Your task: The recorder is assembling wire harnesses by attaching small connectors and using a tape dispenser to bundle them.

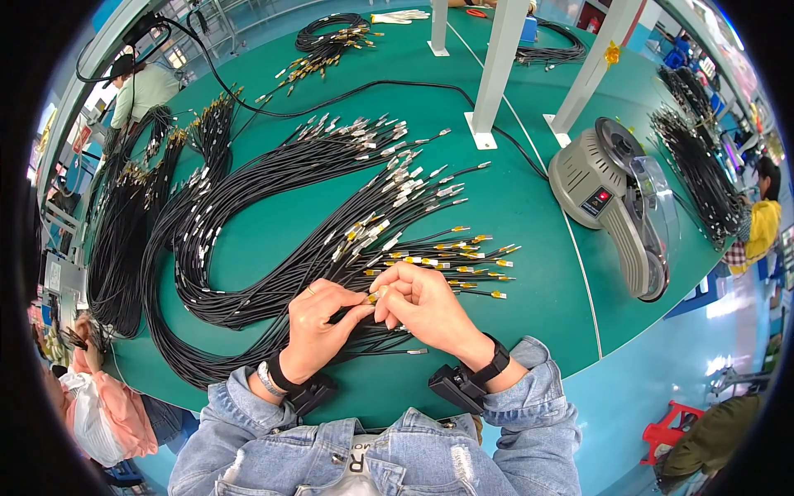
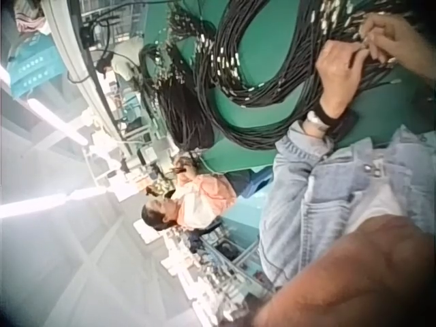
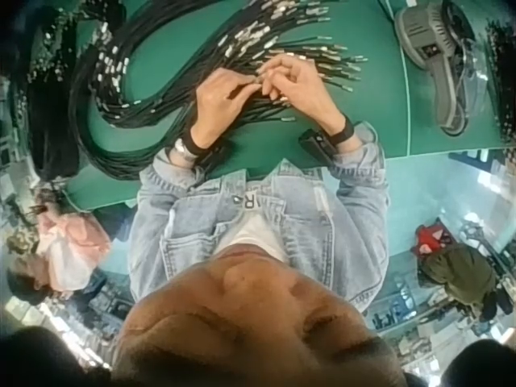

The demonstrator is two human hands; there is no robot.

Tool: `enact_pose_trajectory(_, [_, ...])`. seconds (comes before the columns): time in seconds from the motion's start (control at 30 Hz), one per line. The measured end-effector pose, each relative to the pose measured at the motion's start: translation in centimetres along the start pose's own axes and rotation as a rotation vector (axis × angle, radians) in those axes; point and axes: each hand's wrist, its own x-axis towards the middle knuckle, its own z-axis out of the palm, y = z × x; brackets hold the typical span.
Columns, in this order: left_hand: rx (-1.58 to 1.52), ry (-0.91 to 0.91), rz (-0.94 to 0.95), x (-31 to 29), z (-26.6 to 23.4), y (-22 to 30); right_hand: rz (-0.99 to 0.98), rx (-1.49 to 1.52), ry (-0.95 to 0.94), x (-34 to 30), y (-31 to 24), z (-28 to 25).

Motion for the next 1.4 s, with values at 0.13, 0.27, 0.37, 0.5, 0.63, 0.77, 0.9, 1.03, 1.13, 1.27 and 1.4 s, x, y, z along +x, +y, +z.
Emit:
enact_pose_trajectory(0.13, [0.021, 0.016, 0.029, 0.0, 0.2, -0.1, 0.003, -0.012, -0.004, 0.0, -0.1, 0.0])
enact_pose_trajectory(0.27, [0.043, 0.025, 0.056, 0.0, 0.3, -0.1, 0.005, -0.024, -0.022, 0.0, 0.0, -0.1])
enact_pose_trajectory(0.37, [0.055, 0.030, 0.069, 0.1, 0.4, 0.0, -0.001, -0.035, -0.034, 0.0, -0.1, -0.1])
enact_pose_trajectory(0.5, [0.068, 0.036, 0.077, 0.2, 0.4, 0.1, -0.013, -0.052, -0.038, -0.1, -0.1, 0.0])
enact_pose_trajectory(0.63, [0.077, 0.039, 0.087, 0.3, 0.5, 0.1, -0.012, -0.064, -0.041, -0.2, -0.2, 0.0])
enact_pose_trajectory(0.77, [0.095, 0.043, 0.104, 0.4, 0.5, 0.2, 0.007, -0.077, -0.054, -0.3, -0.3, 0.0])
enact_pose_trajectory(0.9, [0.129, 0.049, 0.139, 0.6, 0.5, 0.3, 0.031, -0.076, -0.052, -0.2, -0.3, 0.0])
enact_pose_trajectory(1.03, [0.168, 0.044, 0.157, 0.7, 0.5, 0.4, 0.039, -0.042, -0.024, -0.1, -0.3, -0.1])
enact_pose_trajectory(1.13, [0.163, 0.050, 0.146, 0.7, 0.7, 0.3, 0.064, 0.020, 0.015, 0.1, -0.2, -0.2])
enact_pose_trajectory(1.27, [0.172, 0.049, 0.145, 0.8, 0.8, 0.4, -0.028, -0.080, 0.063, 0.4, 1.1, -0.7])
enact_pose_trajectory(1.4, [0.185, 0.028, 0.154, 0.8, 0.8, 0.5, -0.019, -0.108, 0.059, 0.3, 0.9, -0.8])
